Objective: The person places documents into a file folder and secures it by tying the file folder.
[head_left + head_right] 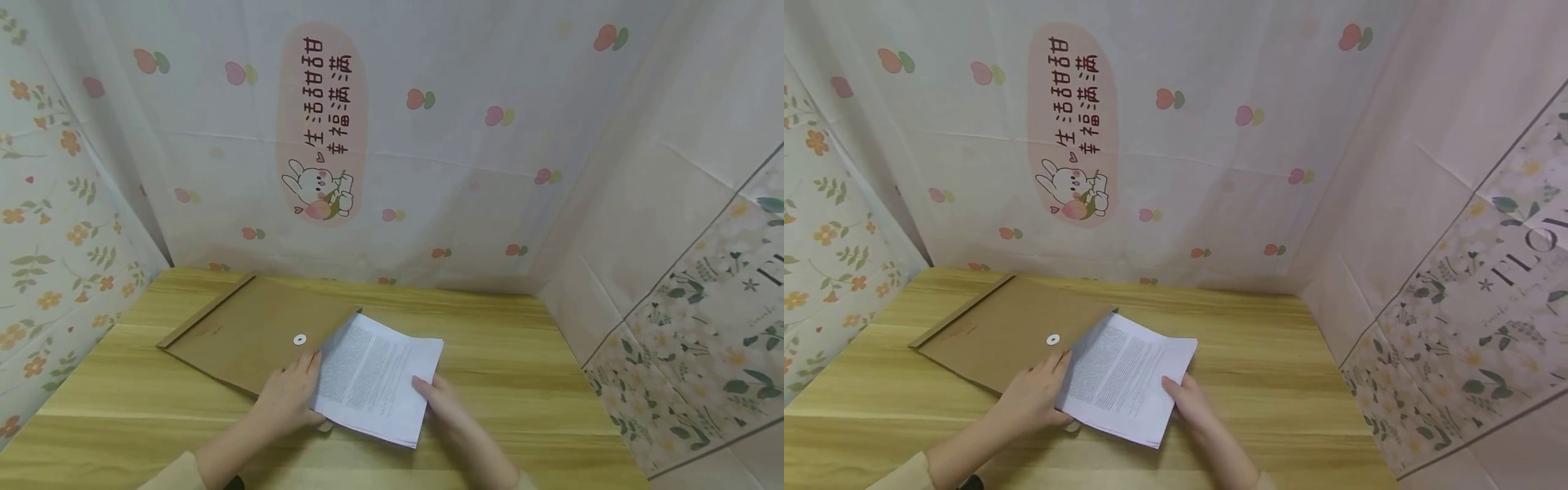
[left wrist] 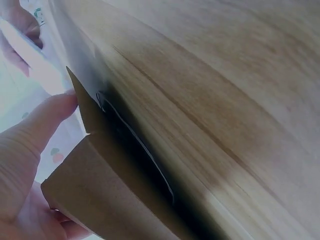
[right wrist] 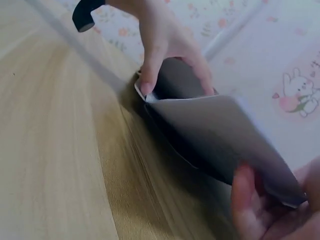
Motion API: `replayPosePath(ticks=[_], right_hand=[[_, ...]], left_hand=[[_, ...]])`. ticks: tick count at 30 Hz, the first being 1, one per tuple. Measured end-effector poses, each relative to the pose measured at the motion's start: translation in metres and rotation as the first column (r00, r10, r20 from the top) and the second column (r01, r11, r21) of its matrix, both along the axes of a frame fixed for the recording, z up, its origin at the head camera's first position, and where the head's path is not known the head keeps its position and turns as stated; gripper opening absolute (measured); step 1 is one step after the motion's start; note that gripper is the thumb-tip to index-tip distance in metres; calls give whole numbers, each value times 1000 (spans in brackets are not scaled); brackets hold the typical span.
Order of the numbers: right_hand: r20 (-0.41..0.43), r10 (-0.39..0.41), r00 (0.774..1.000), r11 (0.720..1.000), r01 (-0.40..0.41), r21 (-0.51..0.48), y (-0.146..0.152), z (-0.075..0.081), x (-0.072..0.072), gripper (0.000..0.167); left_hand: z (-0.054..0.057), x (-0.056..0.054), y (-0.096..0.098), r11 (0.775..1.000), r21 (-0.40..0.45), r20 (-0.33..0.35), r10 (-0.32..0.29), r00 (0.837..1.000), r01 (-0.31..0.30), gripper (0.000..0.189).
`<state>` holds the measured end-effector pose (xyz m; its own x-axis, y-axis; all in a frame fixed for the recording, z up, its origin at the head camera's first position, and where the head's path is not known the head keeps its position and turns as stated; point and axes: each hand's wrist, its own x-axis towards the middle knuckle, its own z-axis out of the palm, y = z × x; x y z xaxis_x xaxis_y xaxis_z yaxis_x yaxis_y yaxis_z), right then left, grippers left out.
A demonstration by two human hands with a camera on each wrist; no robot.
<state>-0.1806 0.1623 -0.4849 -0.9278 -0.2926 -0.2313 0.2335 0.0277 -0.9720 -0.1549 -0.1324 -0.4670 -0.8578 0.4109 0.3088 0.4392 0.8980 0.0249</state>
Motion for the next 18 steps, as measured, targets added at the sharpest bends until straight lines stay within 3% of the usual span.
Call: replayPosePath(ticks=[5,13,18], right_hand=[[17,32,999,996,-33,81,-7,0,-1,46],[-29,97,995,995,-96,30,-13,8,-11,36],[-32,97,995,993,-95,67,-31,2,-20,30]], left_hand=[[1,0,0,1000,5,37,-2,999,2,113],[1,-1,0,1000,8,92,12,996,-12,120],[1,-2,1,1000,22,81,11,997,-13,120]])
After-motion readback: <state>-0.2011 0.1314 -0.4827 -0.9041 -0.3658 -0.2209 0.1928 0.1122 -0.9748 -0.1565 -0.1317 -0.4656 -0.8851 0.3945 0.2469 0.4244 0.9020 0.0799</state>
